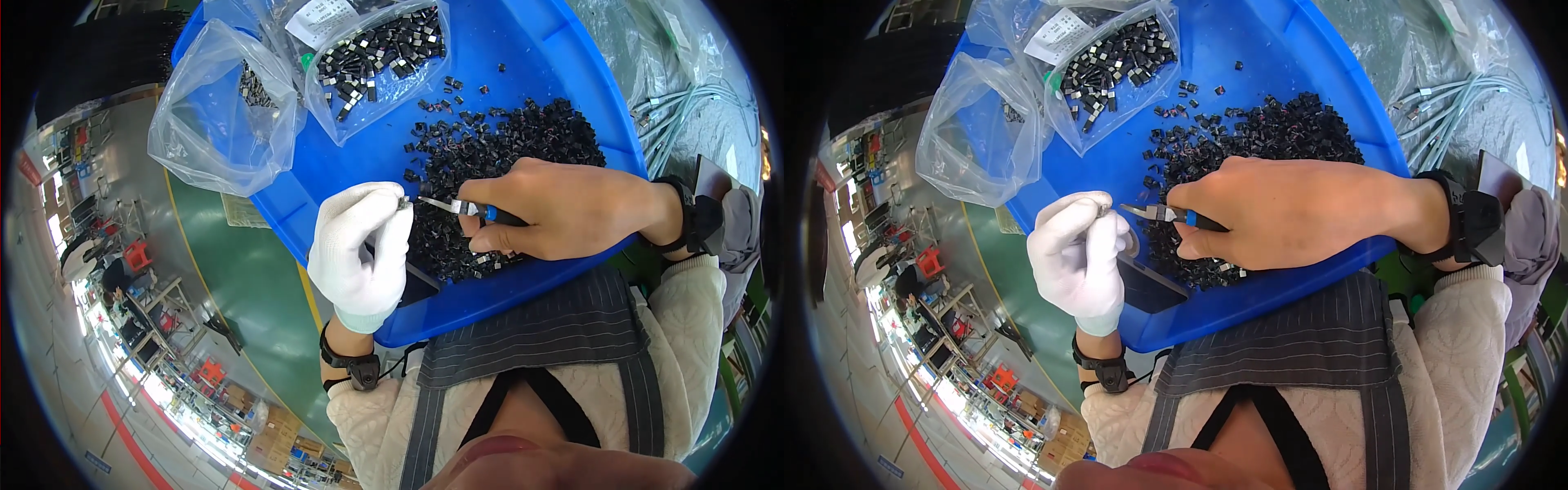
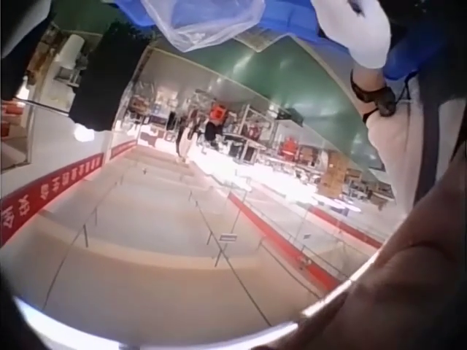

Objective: The person picks up small components from a blue tray, trims them using shears, and places them back. After repeating this, the person moves a bundle of cables to the side and continues trimming components.

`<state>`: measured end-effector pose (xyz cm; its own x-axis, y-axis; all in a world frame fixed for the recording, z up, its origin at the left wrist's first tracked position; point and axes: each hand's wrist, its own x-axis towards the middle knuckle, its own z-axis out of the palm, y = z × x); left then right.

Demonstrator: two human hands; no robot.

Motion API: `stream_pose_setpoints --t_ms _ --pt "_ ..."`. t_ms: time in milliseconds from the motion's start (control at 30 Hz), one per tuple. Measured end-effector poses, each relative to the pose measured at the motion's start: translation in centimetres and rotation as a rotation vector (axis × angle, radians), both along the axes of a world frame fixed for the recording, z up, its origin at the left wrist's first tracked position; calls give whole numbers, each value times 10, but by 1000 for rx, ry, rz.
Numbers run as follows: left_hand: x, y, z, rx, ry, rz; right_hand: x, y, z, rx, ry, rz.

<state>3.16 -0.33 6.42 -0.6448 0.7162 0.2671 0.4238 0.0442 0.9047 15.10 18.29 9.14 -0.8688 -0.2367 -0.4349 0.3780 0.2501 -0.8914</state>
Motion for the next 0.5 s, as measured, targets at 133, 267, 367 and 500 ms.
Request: stream_pose_setpoints --t_ms 133,267,367,500 --pt "-1 0 -2 8 91 -25 -3 1 5 26 -41 32" --pt "-6 0 1 -86 144 -102 1 0 0 67 62 -9" --pt "-11 1 4 -180 187 -183 6 -3 -4 108 224 22" --pt "-9 6 13 -168 -73 -123 5 -6 -18 236 299 -7"
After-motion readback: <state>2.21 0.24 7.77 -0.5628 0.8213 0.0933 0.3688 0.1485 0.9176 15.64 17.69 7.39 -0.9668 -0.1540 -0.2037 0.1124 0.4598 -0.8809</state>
